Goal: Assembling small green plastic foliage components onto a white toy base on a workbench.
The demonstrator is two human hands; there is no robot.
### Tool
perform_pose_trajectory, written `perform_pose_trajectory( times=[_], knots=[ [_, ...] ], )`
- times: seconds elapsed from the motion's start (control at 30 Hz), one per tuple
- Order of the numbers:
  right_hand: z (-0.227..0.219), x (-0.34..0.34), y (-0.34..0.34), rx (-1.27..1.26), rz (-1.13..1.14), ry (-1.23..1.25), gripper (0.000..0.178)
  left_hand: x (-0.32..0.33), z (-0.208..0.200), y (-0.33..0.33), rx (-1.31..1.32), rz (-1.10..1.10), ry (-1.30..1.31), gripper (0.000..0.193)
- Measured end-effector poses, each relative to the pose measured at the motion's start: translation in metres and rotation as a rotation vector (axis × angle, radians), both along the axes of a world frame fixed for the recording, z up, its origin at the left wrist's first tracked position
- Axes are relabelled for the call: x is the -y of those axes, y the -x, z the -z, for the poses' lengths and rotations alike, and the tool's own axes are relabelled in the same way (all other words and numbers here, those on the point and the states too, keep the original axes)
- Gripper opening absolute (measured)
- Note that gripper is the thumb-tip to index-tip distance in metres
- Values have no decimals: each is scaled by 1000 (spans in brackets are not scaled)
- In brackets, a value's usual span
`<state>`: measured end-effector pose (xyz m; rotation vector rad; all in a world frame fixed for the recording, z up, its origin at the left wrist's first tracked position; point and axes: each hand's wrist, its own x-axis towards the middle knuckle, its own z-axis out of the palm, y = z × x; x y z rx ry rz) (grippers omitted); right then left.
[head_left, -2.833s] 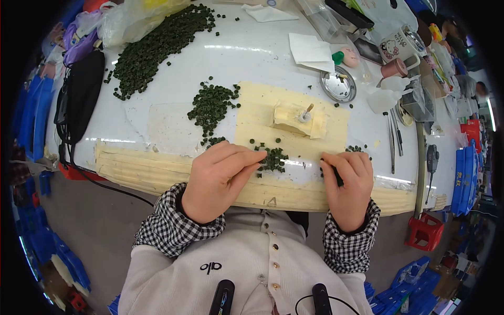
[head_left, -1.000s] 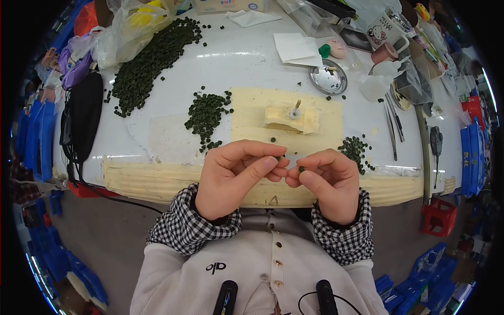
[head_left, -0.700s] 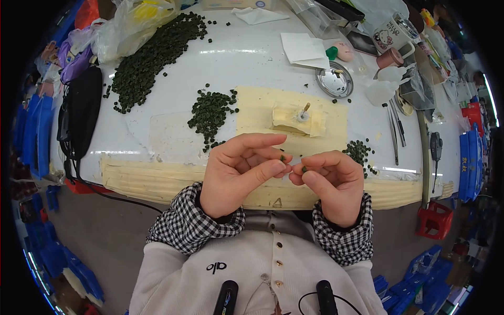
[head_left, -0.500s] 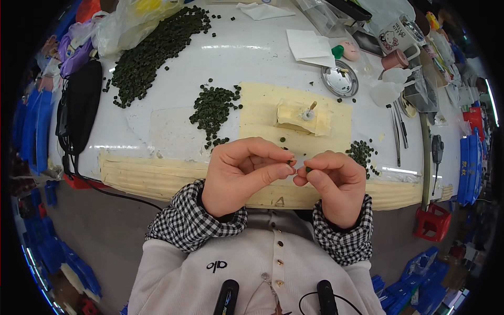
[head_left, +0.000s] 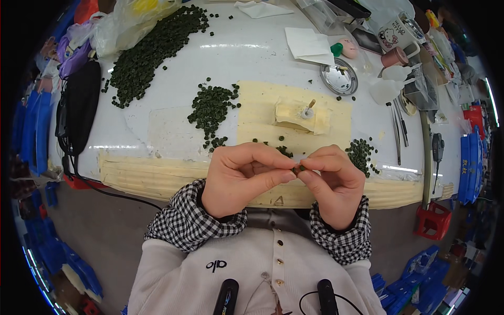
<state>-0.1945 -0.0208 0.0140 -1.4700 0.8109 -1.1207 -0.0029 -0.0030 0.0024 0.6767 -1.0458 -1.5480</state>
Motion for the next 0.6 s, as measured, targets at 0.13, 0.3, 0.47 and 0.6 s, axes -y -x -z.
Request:
perform_pose_trajectory(
  times=[0.13,0.3,0.47,0.6],
  knots=[
    [0,-1,0,-14,-11,12,23,-1,-1,0,9,-2,-57,18],
    [3,-1,1,16,-36,-9,24,-1,-1,-1,-4,-3,-115,18],
    [3,-1,0,65,-48,-44,24,-1,2,-1,-18,-3,-76,17],
    [4,-1,1,65,-46,-58,24,-1,3,-1,-1,-4,-61,17]
  ],
)
